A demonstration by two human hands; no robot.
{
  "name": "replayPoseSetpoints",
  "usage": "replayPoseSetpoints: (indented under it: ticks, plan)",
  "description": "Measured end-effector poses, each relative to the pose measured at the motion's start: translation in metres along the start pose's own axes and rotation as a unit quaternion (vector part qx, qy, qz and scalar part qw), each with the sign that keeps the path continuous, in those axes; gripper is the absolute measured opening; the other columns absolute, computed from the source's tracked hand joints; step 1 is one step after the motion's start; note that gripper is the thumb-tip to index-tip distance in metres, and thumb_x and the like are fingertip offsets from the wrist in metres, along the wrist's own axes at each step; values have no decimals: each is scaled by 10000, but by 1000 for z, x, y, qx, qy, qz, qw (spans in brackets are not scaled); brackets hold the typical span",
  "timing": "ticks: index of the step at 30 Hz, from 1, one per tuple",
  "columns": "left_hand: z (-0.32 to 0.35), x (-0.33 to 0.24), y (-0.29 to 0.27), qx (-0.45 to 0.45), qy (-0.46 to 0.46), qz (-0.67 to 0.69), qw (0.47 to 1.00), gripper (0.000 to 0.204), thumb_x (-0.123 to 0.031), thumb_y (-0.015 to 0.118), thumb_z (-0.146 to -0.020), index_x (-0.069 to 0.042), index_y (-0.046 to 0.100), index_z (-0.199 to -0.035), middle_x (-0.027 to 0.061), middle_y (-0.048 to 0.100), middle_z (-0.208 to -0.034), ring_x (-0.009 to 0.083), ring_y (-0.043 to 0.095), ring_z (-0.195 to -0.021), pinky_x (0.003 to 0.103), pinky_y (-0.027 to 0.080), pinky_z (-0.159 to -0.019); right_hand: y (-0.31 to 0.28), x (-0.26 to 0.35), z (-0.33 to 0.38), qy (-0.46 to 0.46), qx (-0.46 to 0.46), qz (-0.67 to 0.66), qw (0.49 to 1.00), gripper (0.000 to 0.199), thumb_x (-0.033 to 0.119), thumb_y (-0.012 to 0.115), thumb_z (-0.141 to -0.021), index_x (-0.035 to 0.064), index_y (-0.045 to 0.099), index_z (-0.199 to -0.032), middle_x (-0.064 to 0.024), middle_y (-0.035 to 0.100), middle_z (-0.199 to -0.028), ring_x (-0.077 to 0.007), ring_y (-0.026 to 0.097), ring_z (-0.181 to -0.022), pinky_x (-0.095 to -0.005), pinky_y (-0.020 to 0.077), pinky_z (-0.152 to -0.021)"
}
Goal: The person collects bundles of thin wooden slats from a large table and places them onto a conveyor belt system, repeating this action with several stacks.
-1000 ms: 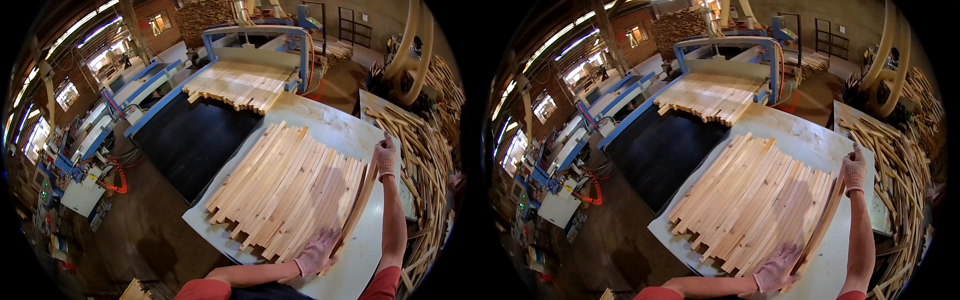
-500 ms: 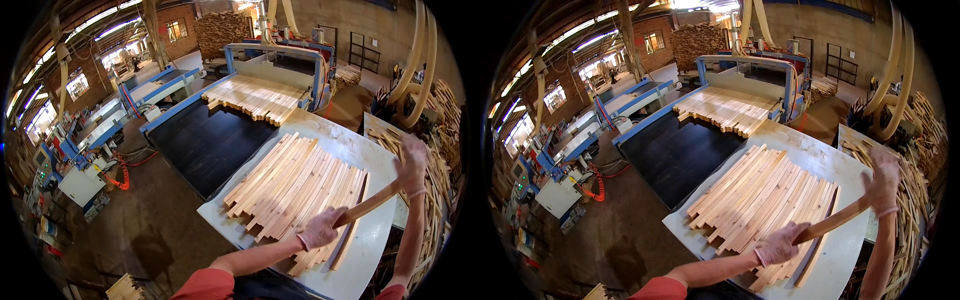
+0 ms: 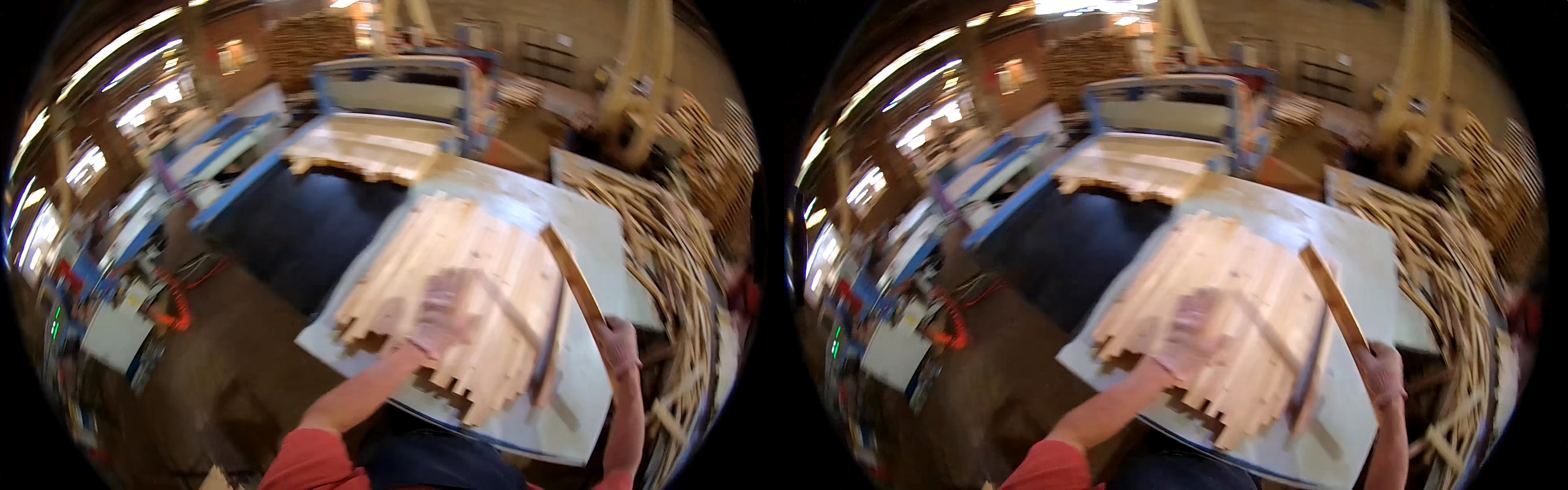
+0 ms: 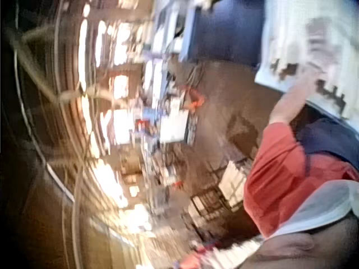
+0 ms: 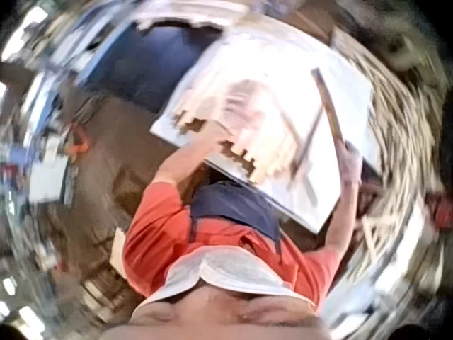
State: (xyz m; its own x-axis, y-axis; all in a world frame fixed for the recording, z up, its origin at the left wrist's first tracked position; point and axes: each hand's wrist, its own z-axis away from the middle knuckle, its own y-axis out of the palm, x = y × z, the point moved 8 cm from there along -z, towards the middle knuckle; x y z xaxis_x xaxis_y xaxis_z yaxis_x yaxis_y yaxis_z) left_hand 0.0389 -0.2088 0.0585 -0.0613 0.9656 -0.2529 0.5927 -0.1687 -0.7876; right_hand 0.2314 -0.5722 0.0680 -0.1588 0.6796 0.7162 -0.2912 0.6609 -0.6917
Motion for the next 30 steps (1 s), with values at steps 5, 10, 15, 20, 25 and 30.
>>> replayPoseSetpoints:
  ticks: [5, 10, 15, 20, 25, 30]
  plan:
    - [40, 102, -1, 26, -105, -21, 994, 872, -268, 873, -795, -14, 485, -1533, 257, 528, -1528, 438, 493, -1422, 526, 381, -1217, 23, -84, -19, 93, -112, 57, 988, 350, 362, 673, -929, 34, 763, -1013, -224, 743, -907, -393, 704, -819, -456, 563, -788]
    - [67, 202, -7, 81, -312, -102, 941, 922, -342, 837, -843, -50, 417, -1610, 259, 435, -1632, 426, 389, -1524, 526, 292, -1278, 96, -88, -33, 111, -60, 7, 992, 455, 468, 622, -946, 56, 755, -1084, -245, 751, -978, -429, 730, -959, -477, 573, -887]
    - [69, 254, -6, 108, -358, -193, 907, 820, -489, 687, -958, -56, 428, -1604, 265, 461, -1620, 421, 451, -1487, 518, 353, -1237, 138, -45, -38, 84, 1, 25, 996, 526, 524, 508, -1050, 57, 733, -1137, -240, 746, -1130, -434, 674, -1158, -482, 513, -1034]
    - [67, 259, 19, 113, -327, -160, 925, 723, -505, 594, -1020, -66, 460, -1578, 252, 598, -1485, 426, 592, -1337, 492, 468, -1127, 134, -25, -34, 69, -15, 99, 993, 563, 542, 438, -1078, 66, 723, -1169, -231, 744, -1153, -453, 664, -1156, -501, 507, -1019]
    - [62, 242, 20, 110, -247, -314, 910, 700, -617, 548, -1029, -134, 519, -1535, 168, 694, -1327, 335, 684, -1208, 457, 545, -999, 136, -21, -30, 71, -50, 65, 994, 523, 498, 474, -1061, 65, 734, -1199, -284, 726, -1125, -490, 668, -1121, -529, 521, -969]
    - [59, 237, 4, 161, -349, -275, 881, 736, -670, 509, -1015, -148, 544, -1533, 159, 716, -1264, 327, 681, -1172, 484, 542, -965, 139, -19, -30, 24, -85, 19, 996, 480, 440, 517, -1055, 15, 742, -1052, -292, 721, -999, -496, 680, -1000, -527, 520, -860]
